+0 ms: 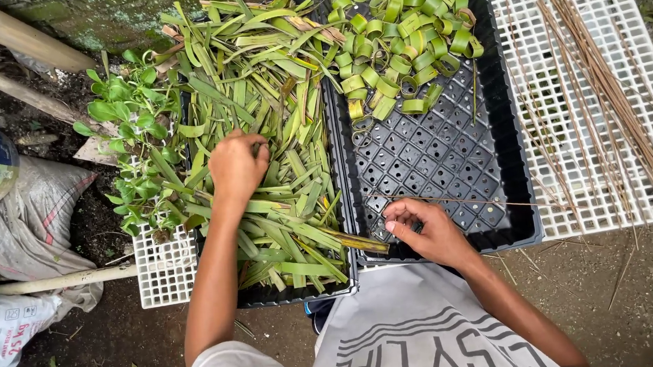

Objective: The person sits and weaves long green leaves around thin wooden sticks using their hands. They pick up leaves from a tray, wrap them around the sticks, and place the finished bundles into a black plastic tray.

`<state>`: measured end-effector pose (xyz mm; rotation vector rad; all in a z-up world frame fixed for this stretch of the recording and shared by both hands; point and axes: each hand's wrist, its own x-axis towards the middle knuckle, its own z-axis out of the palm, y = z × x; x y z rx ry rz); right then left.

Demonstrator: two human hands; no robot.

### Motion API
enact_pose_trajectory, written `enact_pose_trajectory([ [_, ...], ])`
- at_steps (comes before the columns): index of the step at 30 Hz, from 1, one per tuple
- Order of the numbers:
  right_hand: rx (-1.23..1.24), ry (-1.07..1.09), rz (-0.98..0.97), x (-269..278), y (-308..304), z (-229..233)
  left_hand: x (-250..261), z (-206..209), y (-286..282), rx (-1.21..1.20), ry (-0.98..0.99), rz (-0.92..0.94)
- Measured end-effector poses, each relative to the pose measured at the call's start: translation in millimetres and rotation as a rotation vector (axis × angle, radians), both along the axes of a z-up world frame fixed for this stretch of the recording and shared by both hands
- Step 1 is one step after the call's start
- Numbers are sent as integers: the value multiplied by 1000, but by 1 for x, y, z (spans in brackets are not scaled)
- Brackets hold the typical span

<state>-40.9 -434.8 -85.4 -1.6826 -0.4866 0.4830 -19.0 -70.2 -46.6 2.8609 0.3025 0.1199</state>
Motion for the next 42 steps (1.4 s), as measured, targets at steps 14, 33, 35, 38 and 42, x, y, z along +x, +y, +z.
enact_pose_trajectory([
  [14, -10, -43, 25, 3, 0, -2, 4, 14, -3, -128, 0, -114],
  [33, -31, -42, 54, 4, 1, -4, -7, 83, -44, -514, 499, -408],
  [35, -35, -42, 58, 5, 1, -4, -17, 86, -43, -572, 487, -393],
  [38, -41, -39, 59, 4, 2, -1, -31, 93, -38, -561, 488, -353],
  [42, -84, -22, 127, 4, 2, 1, -53, 80, -35, -592, 636, -364],
])
